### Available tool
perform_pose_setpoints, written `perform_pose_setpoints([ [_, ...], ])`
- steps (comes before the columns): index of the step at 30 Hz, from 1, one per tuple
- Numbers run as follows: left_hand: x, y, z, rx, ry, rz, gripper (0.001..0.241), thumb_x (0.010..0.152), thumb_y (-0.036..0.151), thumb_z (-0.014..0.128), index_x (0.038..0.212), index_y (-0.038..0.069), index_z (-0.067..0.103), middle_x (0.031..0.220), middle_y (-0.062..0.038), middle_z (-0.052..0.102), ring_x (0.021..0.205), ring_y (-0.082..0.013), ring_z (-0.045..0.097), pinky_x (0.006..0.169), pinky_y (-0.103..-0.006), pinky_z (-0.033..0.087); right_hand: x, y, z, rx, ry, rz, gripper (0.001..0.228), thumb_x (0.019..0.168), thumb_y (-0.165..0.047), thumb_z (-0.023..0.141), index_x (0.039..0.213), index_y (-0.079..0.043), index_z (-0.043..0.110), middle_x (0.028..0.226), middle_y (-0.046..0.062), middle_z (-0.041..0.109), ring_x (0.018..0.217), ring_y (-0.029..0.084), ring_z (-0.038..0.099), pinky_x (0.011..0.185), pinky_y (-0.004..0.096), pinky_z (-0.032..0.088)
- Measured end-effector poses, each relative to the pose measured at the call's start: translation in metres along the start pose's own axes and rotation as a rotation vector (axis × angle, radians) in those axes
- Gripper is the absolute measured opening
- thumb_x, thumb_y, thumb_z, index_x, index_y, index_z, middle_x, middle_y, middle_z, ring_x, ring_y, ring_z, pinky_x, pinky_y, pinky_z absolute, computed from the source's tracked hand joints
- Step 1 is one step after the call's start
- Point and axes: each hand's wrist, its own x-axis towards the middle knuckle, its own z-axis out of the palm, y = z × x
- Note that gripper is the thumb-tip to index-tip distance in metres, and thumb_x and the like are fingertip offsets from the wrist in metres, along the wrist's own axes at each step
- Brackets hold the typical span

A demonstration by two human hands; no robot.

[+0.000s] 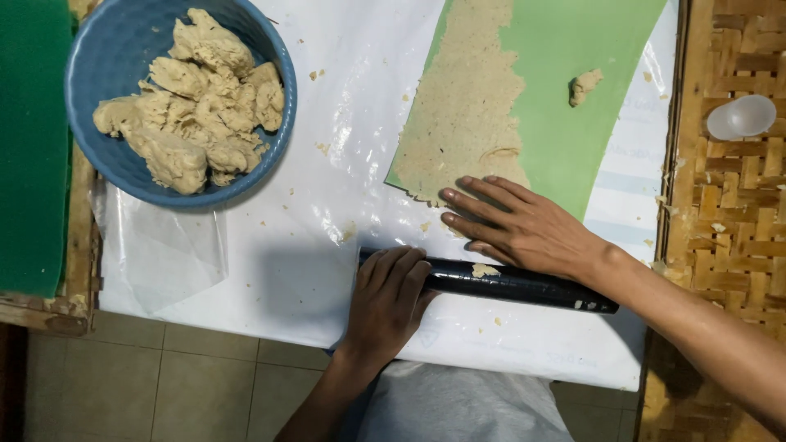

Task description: Flattening dough onto a green leaf surface using a rolling pin tool and picking off small pieces.

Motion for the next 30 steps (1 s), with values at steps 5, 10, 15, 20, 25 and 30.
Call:
perform_pose_setpoints([
  [5, 0.001, 0.0, 0.0, -0.013, 0.001, -0.001, 0.036, 0.097, 0.033, 0.07, 0.121, 0.008, 0.062, 0.12, -0.01, 0.068, 0.117, -0.0296, 0.064, 0.109, -0.0444, 0.042, 0.006, 0.002, 0.009, 0.055, 0.074, 0.011, 0.034, 0.103, -0.034, 0.056, 0.124, -0.011, 0.07, 0.138, 0.011, 0.065, 0.132, 0.031, 0.059, 0.11, 0.042, 0.047],
  [10, 0.003, 0.0, 0.002, 0.001, 0.017, -0.001, 0.036, 0.098, 0.033, 0.069, 0.121, 0.008, 0.062, 0.118, -0.01, 0.068, 0.116, -0.0298, 0.065, 0.109, -0.0447, 0.042, 0.02, 0.005, 0.016, -0.096, 0.108, -0.004, 0.033, 0.105, -0.033, 0.055, 0.126, -0.013, 0.069, 0.138, 0.009, 0.065, 0.127, 0.027, 0.062, 0.105, 0.038, 0.049],
  [15, 0.003, 0.0, 0.005, 0.022, 0.043, -0.007, 0.036, 0.097, 0.036, 0.069, 0.12, 0.009, 0.062, 0.117, -0.009, 0.068, 0.114, -0.0286, 0.065, 0.108, -0.044, 0.042, 0.027, 0.002, 0.011, -0.168, 0.064, -0.049, 0.041, 0.109, -0.038, 0.044, 0.135, -0.014, 0.064, 0.145, 0.01, 0.062, 0.133, 0.028, 0.058, 0.11, 0.04, 0.044],
  [20, 0.003, 0.0, 0.003, 0.0, 0.006, -0.005, 0.039, 0.094, 0.033, 0.073, 0.122, 0.007, 0.061, 0.118, -0.01, 0.067, 0.117, -0.0297, 0.064, 0.108, -0.0442, 0.042, 0.027, 0.002, 0.011, -0.132, 0.088, -0.071, 0.036, 0.108, -0.036, 0.048, 0.129, -0.014, 0.067, 0.141, 0.009, 0.064, 0.128, 0.026, 0.061, 0.108, 0.039, 0.046],
  [25, 0.004, 0.001, 0.002, 0.014, 0.017, -0.016, 0.036, 0.097, 0.034, 0.069, 0.122, 0.008, 0.061, 0.12, -0.01, 0.067, 0.117, -0.0293, 0.064, 0.108, -0.0443, 0.042, 0.026, 0.005, 0.018, -0.003, 0.129, -0.082, 0.03, 0.104, -0.034, 0.058, 0.122, -0.013, 0.07, 0.136, 0.01, 0.067, 0.123, 0.028, 0.064, 0.103, 0.038, 0.05],
  [30, 0.003, 0.0, 0.005, 0.013, 0.027, -0.012, 0.035, 0.101, 0.036, 0.063, 0.122, 0.008, 0.061, 0.118, -0.009, 0.067, 0.116, -0.0288, 0.064, 0.109, -0.044, 0.041, 0.039, 0.009, 0.022, -0.112, 0.132, -0.011, 0.038, 0.104, -0.037, 0.059, 0.132, -0.014, 0.067, 0.136, 0.01, 0.065, 0.121, 0.027, 0.063, 0.097, 0.038, 0.051],
])
